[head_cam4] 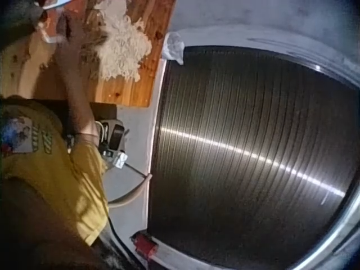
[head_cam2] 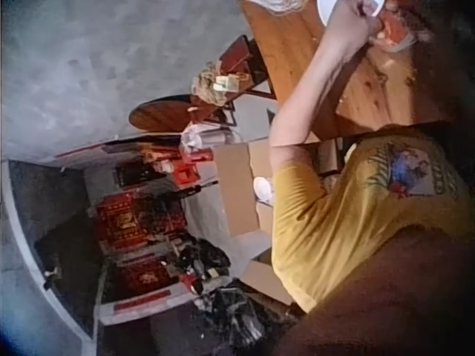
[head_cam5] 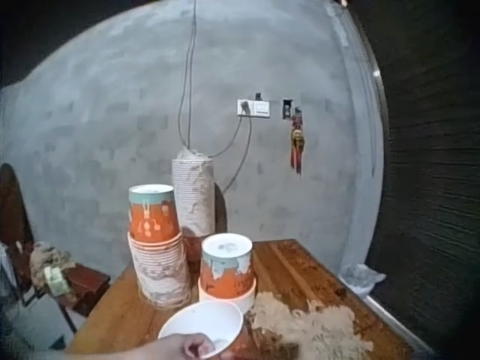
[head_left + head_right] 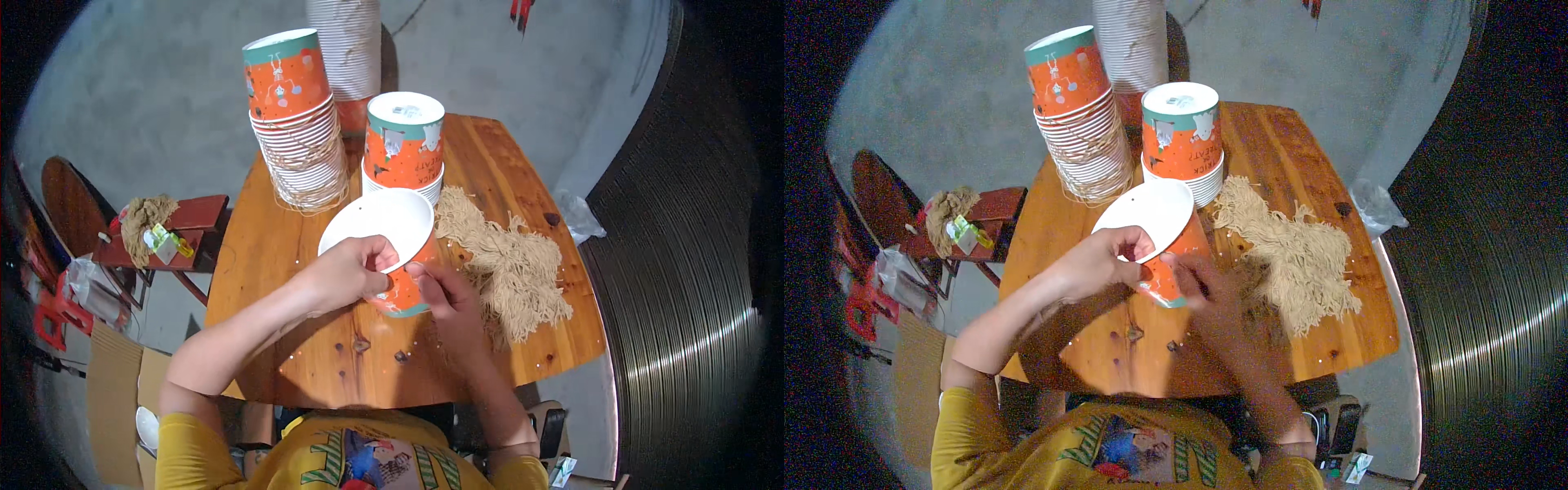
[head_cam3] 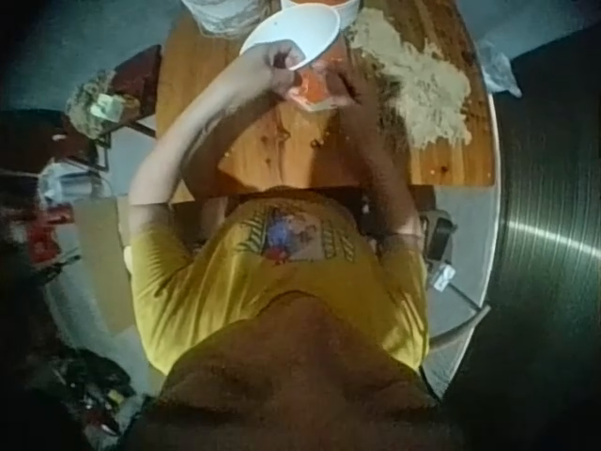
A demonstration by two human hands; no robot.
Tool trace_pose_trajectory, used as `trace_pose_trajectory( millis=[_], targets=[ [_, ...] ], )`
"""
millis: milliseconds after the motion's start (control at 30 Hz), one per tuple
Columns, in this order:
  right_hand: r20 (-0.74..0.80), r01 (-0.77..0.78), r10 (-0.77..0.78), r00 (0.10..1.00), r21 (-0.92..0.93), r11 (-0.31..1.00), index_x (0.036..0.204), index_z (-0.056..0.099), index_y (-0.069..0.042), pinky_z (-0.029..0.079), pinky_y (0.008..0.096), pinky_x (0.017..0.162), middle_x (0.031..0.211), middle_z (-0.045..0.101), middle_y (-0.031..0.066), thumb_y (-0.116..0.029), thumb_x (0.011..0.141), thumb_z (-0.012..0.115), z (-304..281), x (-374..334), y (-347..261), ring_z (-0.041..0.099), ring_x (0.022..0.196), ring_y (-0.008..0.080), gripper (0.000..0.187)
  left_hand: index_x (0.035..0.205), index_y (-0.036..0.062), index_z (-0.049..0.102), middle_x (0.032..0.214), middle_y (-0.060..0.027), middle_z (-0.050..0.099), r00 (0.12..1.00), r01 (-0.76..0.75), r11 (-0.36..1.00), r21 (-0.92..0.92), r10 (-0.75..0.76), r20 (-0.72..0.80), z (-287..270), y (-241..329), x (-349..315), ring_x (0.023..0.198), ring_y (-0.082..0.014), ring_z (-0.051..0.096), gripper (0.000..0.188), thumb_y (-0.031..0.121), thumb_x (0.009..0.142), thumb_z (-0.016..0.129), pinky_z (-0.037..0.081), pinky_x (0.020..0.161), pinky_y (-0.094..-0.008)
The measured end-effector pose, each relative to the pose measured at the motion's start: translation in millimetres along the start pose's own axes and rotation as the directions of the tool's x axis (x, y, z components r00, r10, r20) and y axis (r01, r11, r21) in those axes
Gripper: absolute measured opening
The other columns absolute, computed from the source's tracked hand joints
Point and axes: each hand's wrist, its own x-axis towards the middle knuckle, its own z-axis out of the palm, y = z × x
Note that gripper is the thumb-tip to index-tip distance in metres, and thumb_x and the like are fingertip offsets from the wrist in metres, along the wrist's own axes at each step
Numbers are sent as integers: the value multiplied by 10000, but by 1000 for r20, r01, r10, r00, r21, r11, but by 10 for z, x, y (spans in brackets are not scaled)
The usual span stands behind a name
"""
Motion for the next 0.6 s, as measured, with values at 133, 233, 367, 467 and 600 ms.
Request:
trace_pose_trajectory(
  millis=[133, 233, 367, 467, 600],
  targets=[
    [136, 325, -296, 946, -457, 828, 1107, 618, -73, 493, 315, 717, 849, 614, 119, -94, 872, 560, -78, -2, 24, 616, 790, 225, 243, 895, 16, 540, 805, 19, 503, 1000, -20, 997, 75, 20, -3, -14, -8, 41, 750, -77, 482, 175, -63, 746, 585, 424, 662, -225],
    [191, 385, -337, 922, -545, 745, 1049, 614, -64, 492, 328, 698, 837, 606, 106, -119, 874, 563, -117, -18, 52, 607, 774, 221, 190, 900, 7, 548, 797, 9, 511, 999, -36, 995, 94, 36, 1, 25, 16, 43, 723, -78, 491, 162, -59, 756, 584, 429, 617, -226],
    [73, -116, 117, 990, -20, 993, 917, 614, -48, 391, 219, 498, 713, 524, -14, -134, 907, 547, -58, -43, -5, 476, 574, 71, 110, 886, 3, 550, 789, 8, 514, 999, -29, 994, 109, 31, -15, 35, 6, 59, 719, -79, 486, 153, -52, 749, 592, 421, 632, -227],
    [115, -351, 343, 932, 61, 934, 933, 616, -75, 334, 178, 459, 682, 513, -33, -200, 932, 548, -108, 29, -216, 437, 524, 34, 142, 875, 4, 550, 787, 7, 515, 999, -21, 990, 140, 25, -34, 39, 33, 35, 715, -79, 479, 146, -50, 747, 593, 419, 630, -231],
    [141, -338, 327, 934, 56, 940, 933, 606, -70, 339, 178, 437, 689, 540, -22, -188, 932, 564, -177, 90, -348, 444, 509, 37, 126, 905, 6, 535, 774, 17, 489, 1000, -13, 987, 159, 17, -26, 43, 17, 56, 717, -78, 467, 167, -41, 753, 584, 414, 631, -228]
  ],
)
